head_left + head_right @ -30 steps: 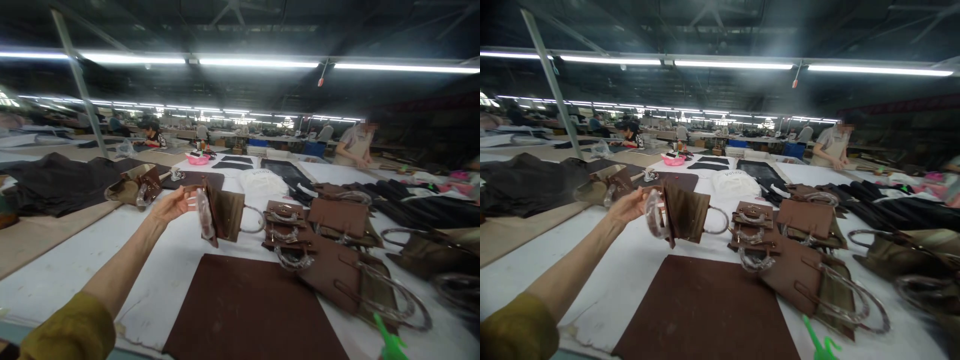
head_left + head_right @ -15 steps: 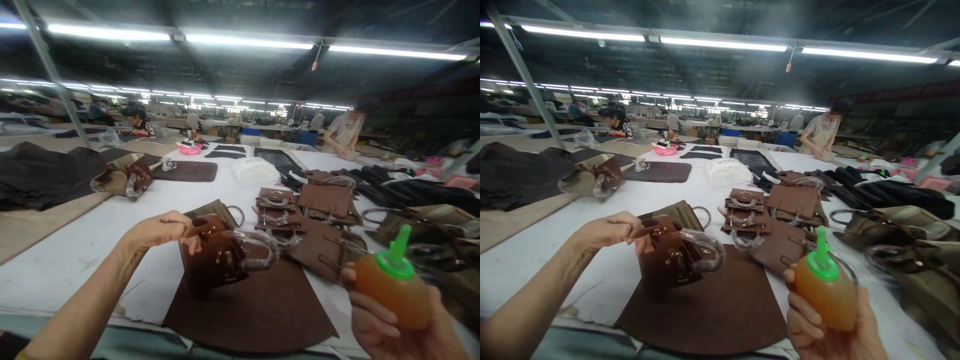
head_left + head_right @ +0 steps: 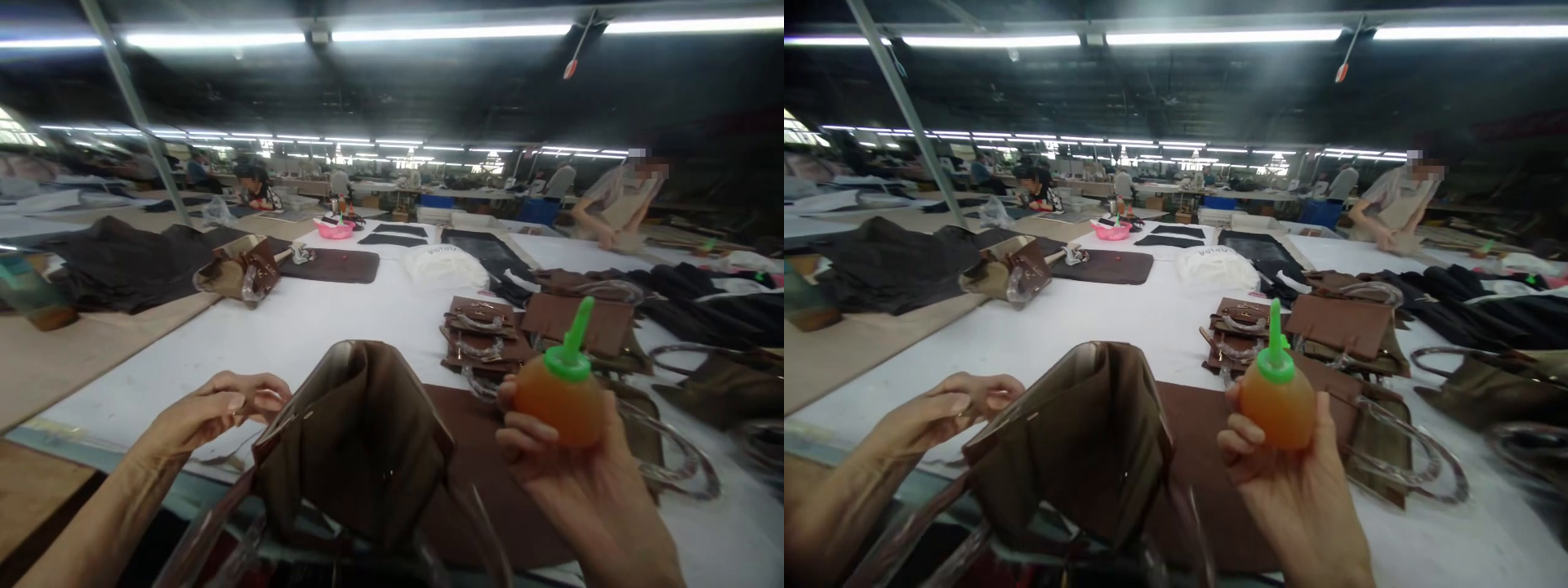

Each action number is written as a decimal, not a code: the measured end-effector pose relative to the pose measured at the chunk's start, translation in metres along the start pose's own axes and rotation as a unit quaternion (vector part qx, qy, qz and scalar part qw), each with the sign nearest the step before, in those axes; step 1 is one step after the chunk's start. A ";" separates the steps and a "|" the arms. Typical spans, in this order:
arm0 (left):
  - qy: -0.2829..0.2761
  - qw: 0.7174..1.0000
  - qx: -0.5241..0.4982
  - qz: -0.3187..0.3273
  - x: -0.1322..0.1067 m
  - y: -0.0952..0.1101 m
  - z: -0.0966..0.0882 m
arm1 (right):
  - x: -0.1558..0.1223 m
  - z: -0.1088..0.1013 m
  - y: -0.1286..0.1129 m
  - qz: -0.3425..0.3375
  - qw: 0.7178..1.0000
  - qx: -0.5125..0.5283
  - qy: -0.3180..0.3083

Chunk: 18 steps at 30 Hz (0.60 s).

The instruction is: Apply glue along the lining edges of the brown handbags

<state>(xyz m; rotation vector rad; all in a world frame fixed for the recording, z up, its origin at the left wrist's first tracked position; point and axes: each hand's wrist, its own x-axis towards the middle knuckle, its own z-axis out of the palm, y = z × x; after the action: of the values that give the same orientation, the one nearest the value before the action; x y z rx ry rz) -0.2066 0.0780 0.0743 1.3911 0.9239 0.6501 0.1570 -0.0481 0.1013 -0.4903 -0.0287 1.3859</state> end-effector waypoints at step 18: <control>-0.036 0.986 0.164 -0.009 0.067 0.006 -0.011 | 0.029 0.051 0.049 0.086 0.993 -0.005 -0.085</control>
<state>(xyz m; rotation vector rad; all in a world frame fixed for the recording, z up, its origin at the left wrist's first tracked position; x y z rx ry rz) -0.1809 0.1407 0.0704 1.6838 1.0153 0.4421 0.1020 -0.0002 0.1223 -0.3881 -0.1350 1.5951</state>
